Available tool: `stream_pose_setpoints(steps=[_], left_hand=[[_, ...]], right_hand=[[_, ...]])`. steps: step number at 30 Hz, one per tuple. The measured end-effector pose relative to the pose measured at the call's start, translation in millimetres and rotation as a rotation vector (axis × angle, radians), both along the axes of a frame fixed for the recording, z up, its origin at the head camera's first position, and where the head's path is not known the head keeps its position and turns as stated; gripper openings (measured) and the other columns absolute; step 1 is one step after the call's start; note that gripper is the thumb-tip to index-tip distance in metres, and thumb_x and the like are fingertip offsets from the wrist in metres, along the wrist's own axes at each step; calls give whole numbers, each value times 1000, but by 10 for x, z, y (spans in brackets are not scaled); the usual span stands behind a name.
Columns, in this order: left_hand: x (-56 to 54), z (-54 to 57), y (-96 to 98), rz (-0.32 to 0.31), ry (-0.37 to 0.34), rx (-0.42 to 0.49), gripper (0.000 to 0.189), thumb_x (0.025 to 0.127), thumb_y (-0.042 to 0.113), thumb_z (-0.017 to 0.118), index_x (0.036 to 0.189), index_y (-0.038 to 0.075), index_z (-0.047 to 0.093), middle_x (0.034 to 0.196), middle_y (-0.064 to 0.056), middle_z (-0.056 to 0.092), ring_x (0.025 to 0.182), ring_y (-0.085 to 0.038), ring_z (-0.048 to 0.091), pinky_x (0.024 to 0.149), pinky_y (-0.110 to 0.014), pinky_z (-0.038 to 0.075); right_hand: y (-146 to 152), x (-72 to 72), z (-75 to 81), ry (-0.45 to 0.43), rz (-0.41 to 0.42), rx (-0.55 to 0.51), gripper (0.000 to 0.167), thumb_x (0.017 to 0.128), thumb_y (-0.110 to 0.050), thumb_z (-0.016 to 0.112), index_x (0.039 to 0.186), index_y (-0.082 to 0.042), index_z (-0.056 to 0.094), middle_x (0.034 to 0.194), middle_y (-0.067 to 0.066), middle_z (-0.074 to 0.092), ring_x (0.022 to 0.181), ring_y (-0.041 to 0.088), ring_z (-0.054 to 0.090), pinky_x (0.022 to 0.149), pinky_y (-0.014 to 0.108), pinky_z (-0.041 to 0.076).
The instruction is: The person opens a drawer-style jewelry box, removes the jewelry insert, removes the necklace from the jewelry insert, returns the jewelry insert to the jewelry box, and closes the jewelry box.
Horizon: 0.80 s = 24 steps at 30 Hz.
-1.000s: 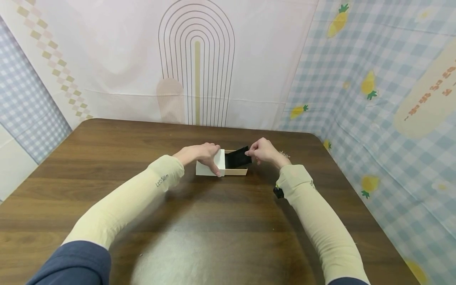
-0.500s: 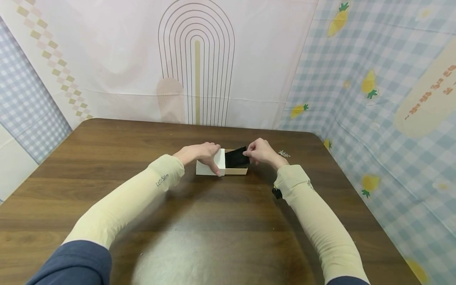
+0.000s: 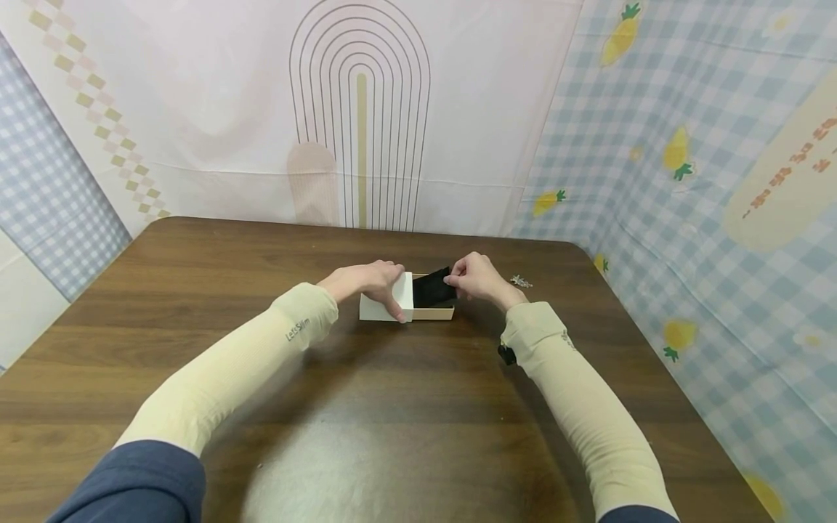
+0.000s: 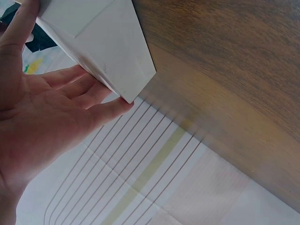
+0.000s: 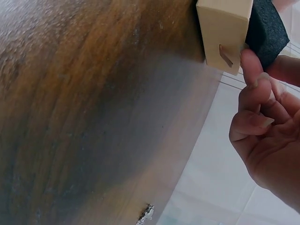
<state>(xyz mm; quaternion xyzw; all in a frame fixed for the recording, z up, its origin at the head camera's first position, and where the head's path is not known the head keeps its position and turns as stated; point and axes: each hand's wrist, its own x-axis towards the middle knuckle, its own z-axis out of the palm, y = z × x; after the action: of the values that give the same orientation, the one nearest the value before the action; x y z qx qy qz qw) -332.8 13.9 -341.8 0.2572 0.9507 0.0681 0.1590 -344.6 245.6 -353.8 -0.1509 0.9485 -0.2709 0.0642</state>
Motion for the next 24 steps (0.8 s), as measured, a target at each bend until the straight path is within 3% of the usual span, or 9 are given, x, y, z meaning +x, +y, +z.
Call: stream_pose_setpoints(steps=[12, 24], left_hand=[[-3, 2, -1, 2, -2, 0, 81, 71, 49, 81, 129, 5, 47, 118, -9, 55, 109, -23, 50, 94, -37, 48], [13, 11, -5, 2, 4, -1, 80, 71, 50, 81, 130, 6, 47, 118, -9, 55, 109, -23, 51, 94, -37, 49]], right_hand=[[-27, -14, -25, 13, 9, -10, 24, 94, -23, 62, 78, -6, 69, 72, 24, 67, 47, 14, 52, 51, 27, 50], [-61, 4, -61, 46, 4, 1, 24, 93, -23, 63, 76, -7, 68, 64, 14, 67, 51, 16, 56, 49, 25, 46]])
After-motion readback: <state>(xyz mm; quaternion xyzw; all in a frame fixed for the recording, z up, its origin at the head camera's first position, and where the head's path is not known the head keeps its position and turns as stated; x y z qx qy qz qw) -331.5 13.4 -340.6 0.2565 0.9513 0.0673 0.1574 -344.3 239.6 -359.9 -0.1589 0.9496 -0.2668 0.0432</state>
